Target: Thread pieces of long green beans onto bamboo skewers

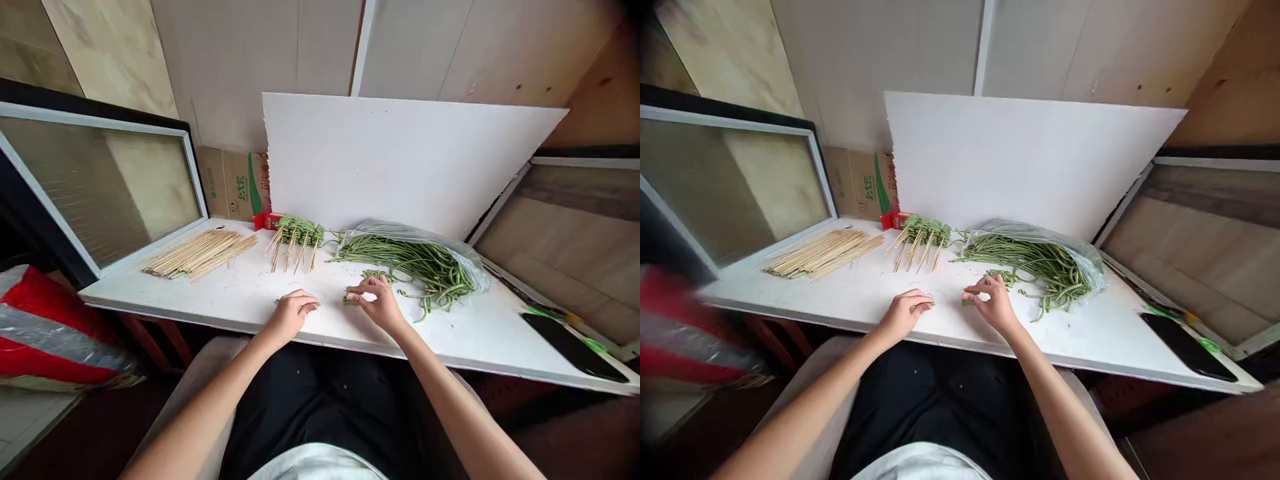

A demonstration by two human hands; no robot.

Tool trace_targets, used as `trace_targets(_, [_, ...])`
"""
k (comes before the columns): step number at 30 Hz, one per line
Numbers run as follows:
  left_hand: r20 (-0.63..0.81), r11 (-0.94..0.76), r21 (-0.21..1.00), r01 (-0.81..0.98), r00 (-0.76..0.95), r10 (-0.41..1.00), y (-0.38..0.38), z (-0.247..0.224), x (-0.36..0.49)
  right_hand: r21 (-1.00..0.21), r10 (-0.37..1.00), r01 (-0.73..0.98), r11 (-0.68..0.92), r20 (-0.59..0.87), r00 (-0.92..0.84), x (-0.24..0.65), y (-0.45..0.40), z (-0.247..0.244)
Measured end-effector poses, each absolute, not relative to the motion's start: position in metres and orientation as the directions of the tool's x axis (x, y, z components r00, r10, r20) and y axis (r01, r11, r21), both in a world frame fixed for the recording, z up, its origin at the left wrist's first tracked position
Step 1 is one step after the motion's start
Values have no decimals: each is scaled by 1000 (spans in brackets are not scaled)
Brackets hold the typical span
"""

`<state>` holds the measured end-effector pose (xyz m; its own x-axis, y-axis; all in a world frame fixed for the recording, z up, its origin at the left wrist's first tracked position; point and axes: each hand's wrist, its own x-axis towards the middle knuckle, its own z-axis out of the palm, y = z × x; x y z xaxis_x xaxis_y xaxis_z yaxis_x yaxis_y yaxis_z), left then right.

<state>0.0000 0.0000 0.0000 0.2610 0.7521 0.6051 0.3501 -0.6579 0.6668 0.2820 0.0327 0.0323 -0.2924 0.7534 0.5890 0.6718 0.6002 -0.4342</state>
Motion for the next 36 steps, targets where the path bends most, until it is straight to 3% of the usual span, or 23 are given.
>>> trace_targets(7, [600,-647,641,413,256,758,-2,-6,2,-414,749,638,649,496,-440,285,31,25])
trace_targets(18, [603,-631,652,420,217,768,4,-19,0,-460,754,614,642,523,-397,274,20,34])
trace_targets(25, [668,-739,510,440,339,662,-14,-13,15,-440,625,444,780,548,-556,232,-1,28])
trace_targets(36, [733,-714,352,605,296,612,-18,-6,15,-445,595,401,801,666,-450,230,-2,23])
